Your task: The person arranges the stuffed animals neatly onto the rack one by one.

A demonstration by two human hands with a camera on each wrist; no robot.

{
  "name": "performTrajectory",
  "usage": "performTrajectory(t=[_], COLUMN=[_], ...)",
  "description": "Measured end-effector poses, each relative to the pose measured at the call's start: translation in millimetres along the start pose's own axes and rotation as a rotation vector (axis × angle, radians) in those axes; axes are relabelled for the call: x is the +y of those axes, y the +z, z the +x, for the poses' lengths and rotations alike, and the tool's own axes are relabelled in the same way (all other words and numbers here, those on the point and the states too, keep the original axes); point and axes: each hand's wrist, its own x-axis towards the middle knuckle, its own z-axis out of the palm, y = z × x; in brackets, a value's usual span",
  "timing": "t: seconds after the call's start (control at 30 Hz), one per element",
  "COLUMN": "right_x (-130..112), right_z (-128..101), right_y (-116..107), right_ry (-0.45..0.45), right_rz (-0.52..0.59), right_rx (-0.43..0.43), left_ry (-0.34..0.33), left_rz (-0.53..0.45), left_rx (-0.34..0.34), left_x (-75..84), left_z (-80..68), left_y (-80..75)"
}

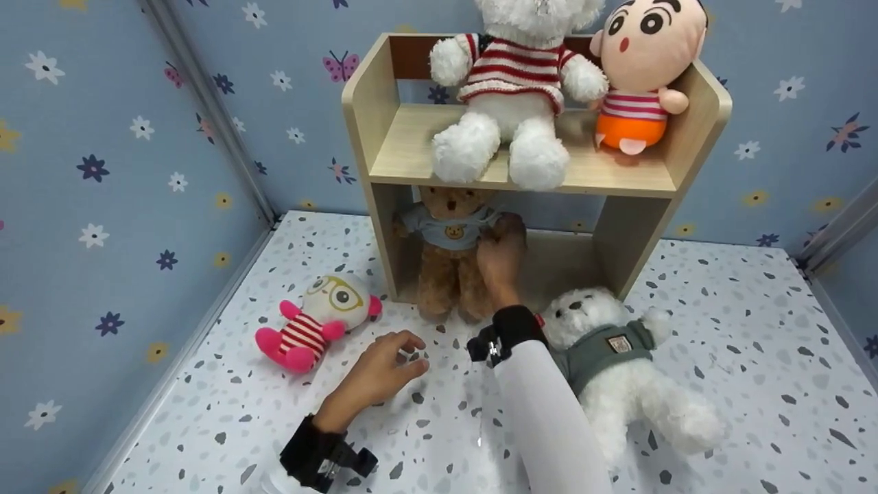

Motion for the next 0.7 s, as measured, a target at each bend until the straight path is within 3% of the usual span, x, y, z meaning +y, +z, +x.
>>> performTrajectory(t=[0.3,0.43,0.7], right_x=[-2.2,-1.2,3.2], right_z=[9.1,11.4,13.1], right_y=[6.0,6.9,5.9], right_ry=[0.03,0.041,0.061], right_rz=[0.05,0.023,0.051], right_rx=[-0.004,-0.001,-0.061], left_ry=[-0.007,-0.005,-0.019], left_rz=[0.02,0.019,0.002], left_rx=[-0.005,-0.008,-0.014], left_x=[0.4,0.4,-0.3], left_z=[-0.6,-0.4,-0.5], left_y=[0.3,0.3,0.6])
